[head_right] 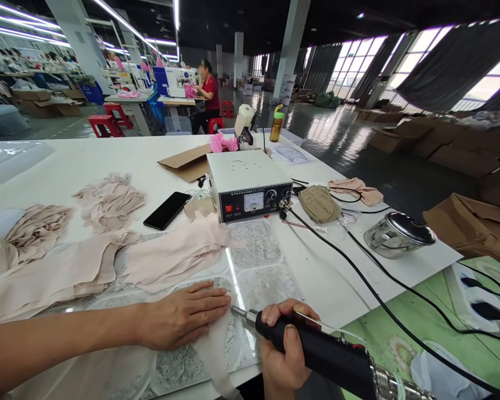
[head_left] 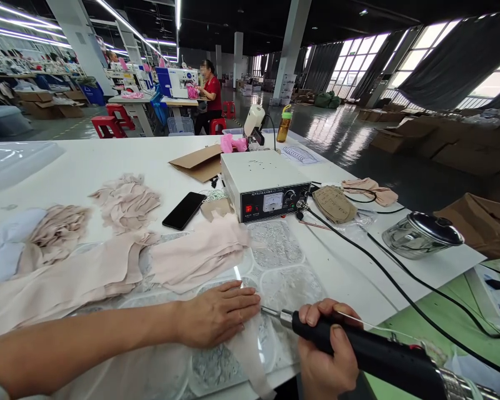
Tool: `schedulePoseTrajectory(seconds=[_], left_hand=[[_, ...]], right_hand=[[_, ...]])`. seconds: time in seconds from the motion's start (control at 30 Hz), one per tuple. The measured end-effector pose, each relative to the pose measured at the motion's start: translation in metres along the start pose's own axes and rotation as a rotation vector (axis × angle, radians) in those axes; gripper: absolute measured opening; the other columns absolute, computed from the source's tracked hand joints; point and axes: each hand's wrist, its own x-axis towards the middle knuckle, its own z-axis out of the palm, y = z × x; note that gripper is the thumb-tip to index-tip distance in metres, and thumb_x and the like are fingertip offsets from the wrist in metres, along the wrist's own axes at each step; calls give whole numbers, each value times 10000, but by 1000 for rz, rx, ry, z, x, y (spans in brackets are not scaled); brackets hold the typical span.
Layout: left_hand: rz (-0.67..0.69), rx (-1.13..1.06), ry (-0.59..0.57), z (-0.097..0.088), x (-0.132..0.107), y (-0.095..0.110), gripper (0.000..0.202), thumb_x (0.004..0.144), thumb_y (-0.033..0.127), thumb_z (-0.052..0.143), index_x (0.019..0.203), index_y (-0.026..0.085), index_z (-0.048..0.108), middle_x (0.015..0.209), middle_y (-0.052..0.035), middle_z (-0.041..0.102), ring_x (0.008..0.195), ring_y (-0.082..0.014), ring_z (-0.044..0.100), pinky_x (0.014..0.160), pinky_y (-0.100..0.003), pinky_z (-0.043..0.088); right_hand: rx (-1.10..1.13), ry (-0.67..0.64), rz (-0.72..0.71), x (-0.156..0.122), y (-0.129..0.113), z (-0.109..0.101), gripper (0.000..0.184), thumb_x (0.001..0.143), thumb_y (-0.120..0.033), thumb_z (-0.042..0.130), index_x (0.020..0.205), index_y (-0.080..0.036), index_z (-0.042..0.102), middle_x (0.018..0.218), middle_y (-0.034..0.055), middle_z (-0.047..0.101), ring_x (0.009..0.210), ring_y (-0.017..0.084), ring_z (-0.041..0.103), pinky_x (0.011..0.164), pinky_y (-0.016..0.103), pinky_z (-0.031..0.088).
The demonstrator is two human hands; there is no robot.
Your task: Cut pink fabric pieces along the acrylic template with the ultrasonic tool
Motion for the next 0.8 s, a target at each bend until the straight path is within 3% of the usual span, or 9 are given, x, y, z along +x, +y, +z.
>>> schedulePoseTrajectory(seconds=[0.33,0.8], left_hand=[[5,-91,-70,3,6,-16,466,973,139,395,1437,96,361,1456,-134,443,1388,-251,360,1165,-398,313],[27,-133,-22,3,7,-20,407,998,160,330,1391,105,421,1401,-141,509,1374,-246,386,1137,-399,336]], right_hand=[[-20,-77,34,1,-2,7,96,773,-258,539,854,-206,544,726,-33,468,507,82,479,479,247,433],[-91,-96,102,2,-6,-2,167,766,-322,626,864,-237,521,716,-42,439,509,95,454,468,275,420]])
